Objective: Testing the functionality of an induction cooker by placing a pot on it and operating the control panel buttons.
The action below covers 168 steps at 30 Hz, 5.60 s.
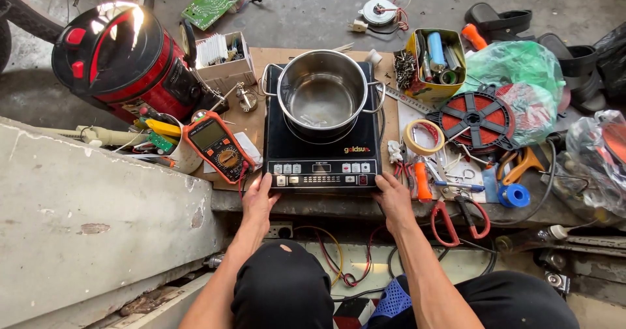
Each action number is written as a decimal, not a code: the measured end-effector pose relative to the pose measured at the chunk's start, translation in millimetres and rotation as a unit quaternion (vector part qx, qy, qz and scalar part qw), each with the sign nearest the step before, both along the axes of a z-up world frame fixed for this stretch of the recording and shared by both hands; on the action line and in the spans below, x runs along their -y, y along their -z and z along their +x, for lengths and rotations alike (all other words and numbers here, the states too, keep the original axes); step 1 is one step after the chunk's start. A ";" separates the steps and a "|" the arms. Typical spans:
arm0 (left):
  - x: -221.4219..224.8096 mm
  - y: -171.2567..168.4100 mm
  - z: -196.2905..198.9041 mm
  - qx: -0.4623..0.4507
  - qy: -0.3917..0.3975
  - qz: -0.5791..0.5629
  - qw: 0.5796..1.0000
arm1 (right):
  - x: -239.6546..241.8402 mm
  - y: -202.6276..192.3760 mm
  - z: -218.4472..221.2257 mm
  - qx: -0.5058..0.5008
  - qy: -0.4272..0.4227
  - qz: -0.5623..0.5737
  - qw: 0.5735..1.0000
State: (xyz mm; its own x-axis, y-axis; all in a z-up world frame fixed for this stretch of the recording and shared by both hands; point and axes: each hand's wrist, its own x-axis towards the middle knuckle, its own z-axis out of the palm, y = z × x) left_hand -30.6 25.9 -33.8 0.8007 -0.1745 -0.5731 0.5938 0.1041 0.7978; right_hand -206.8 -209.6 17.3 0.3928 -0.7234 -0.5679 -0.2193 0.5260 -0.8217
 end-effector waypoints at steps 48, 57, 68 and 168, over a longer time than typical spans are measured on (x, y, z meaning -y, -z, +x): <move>-13.8 58.6 -4.5 -0.005 -0.055 -0.074 0.996 | 3.5 42.4 -27.9 -0.038 -0.044 -0.105 0.993; -21.0 52.5 -0.5 0.002 -0.007 -0.053 0.999 | -8.6 12.9 -20.2 -0.054 -0.038 -0.093 0.993; -30.2 3.2 -4.9 -0.028 0.049 -0.027 0.998 | -5.4 7.8 -24.3 -0.041 -0.045 -0.061 0.996; -33.8 17.4 -9.1 0.061 0.094 -0.029 0.993 | -55.8 47.8 -41.7 -0.256 -0.303 -0.627 0.670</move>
